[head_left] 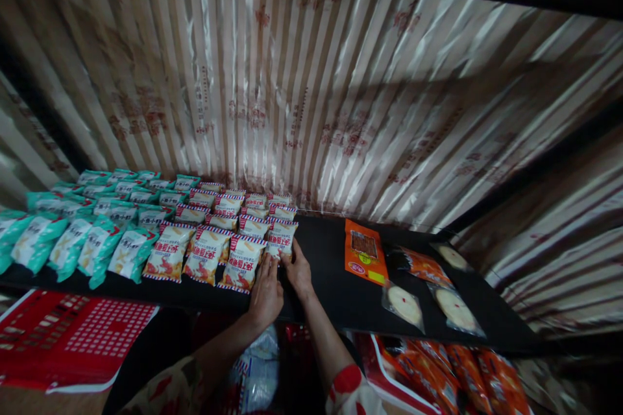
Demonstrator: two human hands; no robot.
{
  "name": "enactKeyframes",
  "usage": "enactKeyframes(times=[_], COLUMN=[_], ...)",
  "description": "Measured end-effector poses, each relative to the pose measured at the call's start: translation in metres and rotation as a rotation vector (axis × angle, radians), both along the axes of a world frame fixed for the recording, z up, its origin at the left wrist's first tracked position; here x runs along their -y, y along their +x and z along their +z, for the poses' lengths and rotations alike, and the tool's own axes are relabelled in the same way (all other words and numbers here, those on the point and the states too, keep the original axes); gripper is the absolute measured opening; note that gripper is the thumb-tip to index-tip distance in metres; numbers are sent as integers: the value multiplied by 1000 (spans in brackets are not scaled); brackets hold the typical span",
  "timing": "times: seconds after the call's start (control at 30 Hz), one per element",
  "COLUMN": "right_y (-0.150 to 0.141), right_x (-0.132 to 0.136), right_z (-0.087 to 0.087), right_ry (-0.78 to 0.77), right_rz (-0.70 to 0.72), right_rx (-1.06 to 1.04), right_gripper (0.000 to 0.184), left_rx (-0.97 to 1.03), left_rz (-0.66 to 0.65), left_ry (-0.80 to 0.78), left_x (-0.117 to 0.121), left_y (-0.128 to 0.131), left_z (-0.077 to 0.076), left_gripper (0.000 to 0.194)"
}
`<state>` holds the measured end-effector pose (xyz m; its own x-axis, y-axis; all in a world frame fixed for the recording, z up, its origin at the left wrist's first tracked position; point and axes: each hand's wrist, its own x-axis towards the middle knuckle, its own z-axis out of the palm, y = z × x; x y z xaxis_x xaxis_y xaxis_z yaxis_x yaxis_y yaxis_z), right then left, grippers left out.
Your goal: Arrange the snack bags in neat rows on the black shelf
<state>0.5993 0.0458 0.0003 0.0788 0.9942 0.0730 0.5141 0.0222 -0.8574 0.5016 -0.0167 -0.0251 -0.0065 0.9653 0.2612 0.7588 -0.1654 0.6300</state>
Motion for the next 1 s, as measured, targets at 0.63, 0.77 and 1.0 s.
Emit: enactKeyframes(times=[0.63,0.77,1.0], right_y=[-1,-2,-1], right_x=[-2,3,32], right_z=[-6,-8,-13], right_ry=[65,91,155], right_rz=[5,-55,-177], right_rx=[50,74,67], right_gripper=[57,58,48], left_rx=[-5,-4,17], left_rz=[-38,-63,-87], left_ry=[-59,-86,-59], left_x=[1,4,17], left_y=[1,-2,-1], left_z=[10,17,17], left_gripper=[63,61,53])
